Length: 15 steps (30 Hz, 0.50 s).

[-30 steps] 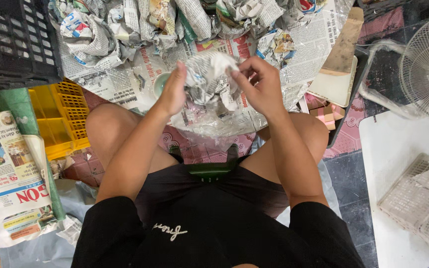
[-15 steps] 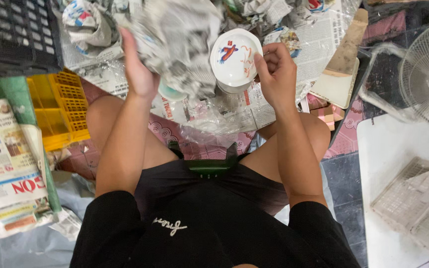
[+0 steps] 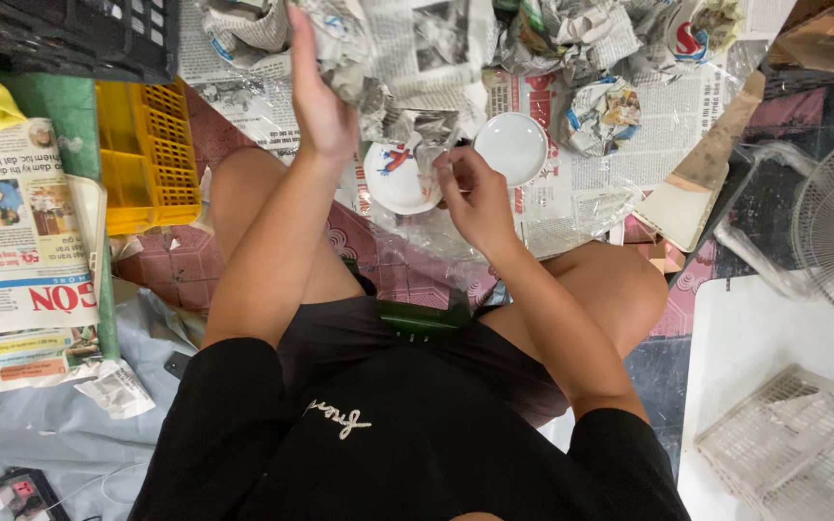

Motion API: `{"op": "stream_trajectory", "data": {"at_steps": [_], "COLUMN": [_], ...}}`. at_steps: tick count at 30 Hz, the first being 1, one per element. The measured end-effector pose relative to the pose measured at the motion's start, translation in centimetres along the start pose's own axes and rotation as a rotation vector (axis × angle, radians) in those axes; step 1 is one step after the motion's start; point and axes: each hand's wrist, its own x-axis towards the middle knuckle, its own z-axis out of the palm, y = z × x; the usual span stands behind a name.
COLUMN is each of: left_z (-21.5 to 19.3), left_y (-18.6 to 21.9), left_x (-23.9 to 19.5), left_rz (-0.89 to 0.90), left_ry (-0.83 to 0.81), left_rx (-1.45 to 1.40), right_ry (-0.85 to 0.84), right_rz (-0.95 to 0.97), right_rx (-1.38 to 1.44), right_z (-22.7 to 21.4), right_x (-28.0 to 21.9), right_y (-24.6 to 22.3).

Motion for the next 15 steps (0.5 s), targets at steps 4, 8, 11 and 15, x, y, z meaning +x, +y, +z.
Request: {"op": "stream_trajectory", "data": {"at_steps": [4,8,11,15], "left_z": [2.0,2.3,1.7,0.7], "left_y": [0.9,1.4,1.4,0.8], "left_x": [-0.8,-0.7,-0.6,-0.6], "left_rz": [-0.120,-0.149,-0.089,-0.075], "left_ry": [-0.042,-0.067,-0.088,-0.010], "left_rx": [0.014,0.026,0.048,0.032], "right_ry": [0.025,-0.003,-0.084,-0.164], "right_rz": [0.011,0.032,0.177,0.259], "right_rx": [0.039,0.161,0.295,0.459], "right_z": [1.5,2.3,2.5,2.8], "right_x": [0.5,0.5,0.2,-1.3], "right_y": [2.8,3.7,4.3,4.5]}}
